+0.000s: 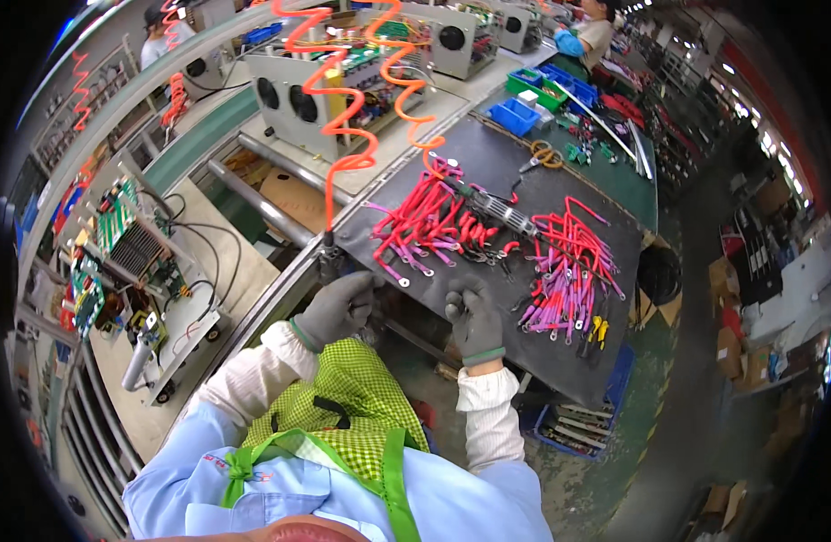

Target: The person assembles electronic components on a circuit board using a soldering iron and pliers. They connect wires to the board, secure components, and manipulate small parts within a metal chassis.

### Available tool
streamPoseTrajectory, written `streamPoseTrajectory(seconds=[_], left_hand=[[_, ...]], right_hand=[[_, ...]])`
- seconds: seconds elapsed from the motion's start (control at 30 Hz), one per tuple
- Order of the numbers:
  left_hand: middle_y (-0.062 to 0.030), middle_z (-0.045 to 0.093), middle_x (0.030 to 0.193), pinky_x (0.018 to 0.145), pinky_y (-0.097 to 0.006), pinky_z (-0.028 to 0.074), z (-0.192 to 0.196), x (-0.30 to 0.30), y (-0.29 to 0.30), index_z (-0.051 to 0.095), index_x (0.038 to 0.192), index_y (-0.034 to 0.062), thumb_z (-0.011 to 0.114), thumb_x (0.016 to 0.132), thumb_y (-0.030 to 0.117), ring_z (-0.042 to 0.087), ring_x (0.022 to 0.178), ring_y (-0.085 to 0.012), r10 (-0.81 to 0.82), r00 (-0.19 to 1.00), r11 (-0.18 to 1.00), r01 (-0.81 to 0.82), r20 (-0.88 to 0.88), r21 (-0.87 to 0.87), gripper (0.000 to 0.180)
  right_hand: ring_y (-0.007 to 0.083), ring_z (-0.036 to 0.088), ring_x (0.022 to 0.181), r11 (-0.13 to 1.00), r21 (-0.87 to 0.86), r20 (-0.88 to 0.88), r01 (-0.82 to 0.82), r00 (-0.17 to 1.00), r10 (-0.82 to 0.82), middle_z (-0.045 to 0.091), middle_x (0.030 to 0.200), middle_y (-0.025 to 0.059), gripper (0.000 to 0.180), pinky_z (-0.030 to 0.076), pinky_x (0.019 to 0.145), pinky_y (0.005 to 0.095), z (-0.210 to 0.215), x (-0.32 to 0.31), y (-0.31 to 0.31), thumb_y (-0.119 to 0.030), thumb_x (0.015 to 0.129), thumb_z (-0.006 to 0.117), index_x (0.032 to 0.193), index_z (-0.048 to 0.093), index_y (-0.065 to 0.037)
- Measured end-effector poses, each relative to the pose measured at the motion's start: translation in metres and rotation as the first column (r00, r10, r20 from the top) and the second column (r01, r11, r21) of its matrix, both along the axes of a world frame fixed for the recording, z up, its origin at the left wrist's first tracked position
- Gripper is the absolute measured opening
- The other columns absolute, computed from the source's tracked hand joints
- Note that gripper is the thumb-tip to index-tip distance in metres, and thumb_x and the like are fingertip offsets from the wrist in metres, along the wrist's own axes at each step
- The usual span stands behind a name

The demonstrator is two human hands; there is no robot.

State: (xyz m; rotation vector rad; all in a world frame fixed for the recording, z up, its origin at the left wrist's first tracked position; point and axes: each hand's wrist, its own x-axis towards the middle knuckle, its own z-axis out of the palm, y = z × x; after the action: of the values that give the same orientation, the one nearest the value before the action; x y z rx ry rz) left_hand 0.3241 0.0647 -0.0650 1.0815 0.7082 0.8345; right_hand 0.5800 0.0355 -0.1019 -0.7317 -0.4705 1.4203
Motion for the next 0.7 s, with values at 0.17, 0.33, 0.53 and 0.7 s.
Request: streamPoseTrajectory(seconds=[0.17, 0.33, 0.53, 0.7], left_hand=[[0.0034, 0.051, 0.074, 0.060, -0.026, 0.045, 0.033, 0.079, 0.057, 0.060, 0.111, 0.0007, 0.054, 0.095, 0.019, 0.051, 0.064, -0.0091, -0.064, 0.959, 0.991, 0.094, -0.275, 0.096, 0.024], [-0.0145, 0.068, 0.092, 0.070, -0.045, 0.050, 0.012, 0.143, 0.101, 0.064, 0.108, 0.0083, 0.059, 0.089, 0.028, 0.067, 0.081, -0.0314, 0.194, 0.809, 0.714, 0.271, -0.554, 0.646, 0.028], [-0.0142, 0.066, 0.078, 0.059, -0.050, 0.048, -0.027, 0.196, 0.130, 0.059, 0.114, 0.0146, 0.054, 0.090, 0.032, 0.064, 0.066, -0.0355, 0.463, 0.534, 0.505, 0.497, -0.707, 0.706, 0.031], [-0.0149, 0.065, 0.078, 0.059, -0.050, 0.050, -0.033, 0.203, 0.127, 0.055, 0.126, 0.0151, 0.049, 0.093, 0.033, 0.065, 0.067, -0.0355, 0.362, 0.481, 0.567, 0.566, -0.798, 0.599, 0.038]], right_hand=[[0.0102, 0.059, 0.073, 0.988, -0.106, 0.290, 0.114, 0.954, -0.079, 0.063, 0.097, 0.0069, 0.025, 0.047, 0.058, 0.0219, -0.030, 0.074, 0.025, -0.021, 0.100, 0.046, 0.121, 0.053, -0.008], [0.0374, 0.065, 0.088, 0.886, 0.314, 0.925, 0.341, 0.100, -0.367, 0.066, 0.097, 0.0203, 0.035, 0.050, 0.076, 0.0478, -0.055, 0.094, 0.063, -0.033, 0.095, 0.052, 0.115, 0.058, -0.004], [0.0427, 0.063, 0.085, 0.952, 0.000, 0.930, 0.306, -0.349, 0.112, 0.065, 0.097, 0.0231, 0.039, 0.050, 0.074, 0.0543, -0.033, 0.085, 0.076, -0.036, 0.087, 0.058, 0.113, 0.057, -0.007], [0.0407, 0.064, 0.082, 0.936, 0.010, 0.954, 0.353, -0.284, 0.097, 0.067, 0.087, 0.0196, 0.028, 0.049, 0.073, 0.0530, -0.036, 0.097, 0.083, -0.034, 0.085, 0.061, 0.095, 0.059, -0.007]])
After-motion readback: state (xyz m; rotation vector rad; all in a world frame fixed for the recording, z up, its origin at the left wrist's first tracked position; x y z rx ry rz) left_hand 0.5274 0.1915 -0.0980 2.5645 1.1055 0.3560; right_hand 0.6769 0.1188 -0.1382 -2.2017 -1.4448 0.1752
